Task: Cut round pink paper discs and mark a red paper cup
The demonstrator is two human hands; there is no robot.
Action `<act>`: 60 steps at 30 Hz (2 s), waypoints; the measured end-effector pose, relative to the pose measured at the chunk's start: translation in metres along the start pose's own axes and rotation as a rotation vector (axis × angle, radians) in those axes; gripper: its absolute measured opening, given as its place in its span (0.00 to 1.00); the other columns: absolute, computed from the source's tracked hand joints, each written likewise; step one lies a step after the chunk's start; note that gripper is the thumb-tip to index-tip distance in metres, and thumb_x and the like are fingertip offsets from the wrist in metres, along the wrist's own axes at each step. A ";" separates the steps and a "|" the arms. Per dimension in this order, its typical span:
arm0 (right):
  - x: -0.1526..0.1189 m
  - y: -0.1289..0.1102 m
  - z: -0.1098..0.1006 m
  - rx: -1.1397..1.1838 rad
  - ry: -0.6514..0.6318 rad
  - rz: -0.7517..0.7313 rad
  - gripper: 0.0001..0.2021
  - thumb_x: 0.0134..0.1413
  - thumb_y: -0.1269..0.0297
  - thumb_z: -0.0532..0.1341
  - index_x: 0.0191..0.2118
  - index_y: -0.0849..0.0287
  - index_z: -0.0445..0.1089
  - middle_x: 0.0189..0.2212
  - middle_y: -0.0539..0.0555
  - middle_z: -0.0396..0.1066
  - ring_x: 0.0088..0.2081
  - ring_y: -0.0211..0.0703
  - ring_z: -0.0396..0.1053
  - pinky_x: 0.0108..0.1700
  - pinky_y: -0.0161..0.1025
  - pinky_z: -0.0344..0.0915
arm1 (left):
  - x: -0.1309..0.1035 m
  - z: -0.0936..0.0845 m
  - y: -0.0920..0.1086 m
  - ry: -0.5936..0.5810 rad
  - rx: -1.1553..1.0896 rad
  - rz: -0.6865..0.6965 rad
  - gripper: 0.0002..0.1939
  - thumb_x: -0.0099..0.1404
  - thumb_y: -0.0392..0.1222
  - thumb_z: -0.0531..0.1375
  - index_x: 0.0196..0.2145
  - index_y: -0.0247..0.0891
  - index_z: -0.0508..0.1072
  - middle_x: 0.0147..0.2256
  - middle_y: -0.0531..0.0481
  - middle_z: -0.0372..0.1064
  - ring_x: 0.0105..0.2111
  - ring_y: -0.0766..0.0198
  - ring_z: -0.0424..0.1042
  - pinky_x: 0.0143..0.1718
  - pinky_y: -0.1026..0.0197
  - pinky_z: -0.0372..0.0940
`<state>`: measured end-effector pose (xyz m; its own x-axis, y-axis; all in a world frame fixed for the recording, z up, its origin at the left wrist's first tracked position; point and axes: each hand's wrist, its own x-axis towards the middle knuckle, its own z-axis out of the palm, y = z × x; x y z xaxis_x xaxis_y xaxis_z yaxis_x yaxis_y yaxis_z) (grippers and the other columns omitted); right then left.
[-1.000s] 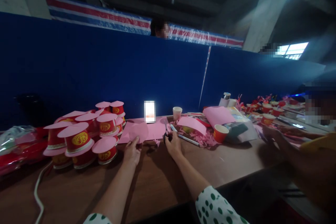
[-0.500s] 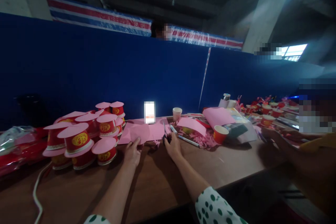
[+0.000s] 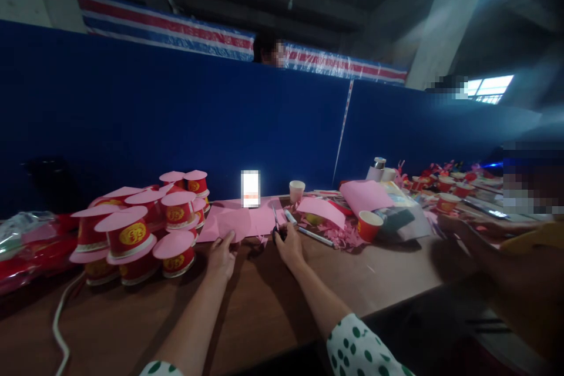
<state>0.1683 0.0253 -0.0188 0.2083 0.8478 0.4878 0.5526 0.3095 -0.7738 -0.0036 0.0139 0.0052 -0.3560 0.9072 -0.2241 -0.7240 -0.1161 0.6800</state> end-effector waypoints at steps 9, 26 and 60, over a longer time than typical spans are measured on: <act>0.000 -0.001 0.000 0.003 -0.003 -0.006 0.06 0.47 0.60 0.56 0.32 0.55 0.63 0.26 0.49 0.69 0.28 0.42 0.68 0.31 0.36 0.62 | -0.002 0.002 0.003 0.018 0.024 -0.003 0.09 0.49 0.29 0.62 0.20 0.35 0.63 0.22 0.55 0.65 0.21 0.72 0.66 0.22 0.69 0.62; 0.000 -0.001 -0.001 0.012 -0.012 -0.009 0.07 0.47 0.60 0.56 0.32 0.56 0.63 0.26 0.50 0.69 0.28 0.42 0.68 0.32 0.37 0.63 | 0.000 -0.001 0.002 0.009 0.020 0.003 0.09 0.47 0.30 0.63 0.20 0.35 0.64 0.24 0.56 0.65 0.23 0.72 0.66 0.23 0.68 0.62; 0.000 0.000 0.000 0.006 -0.010 -0.018 0.06 0.47 0.60 0.56 0.32 0.56 0.63 0.26 0.50 0.69 0.28 0.42 0.68 0.32 0.37 0.63 | 0.001 -0.001 0.002 0.005 0.019 0.010 0.08 0.48 0.29 0.62 0.22 0.36 0.65 0.26 0.54 0.66 0.24 0.71 0.67 0.24 0.68 0.63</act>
<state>0.1680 0.0254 -0.0188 0.1899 0.8463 0.4976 0.5516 0.3273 -0.7672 -0.0055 0.0141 0.0055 -0.3660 0.9041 -0.2204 -0.7087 -0.1173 0.6957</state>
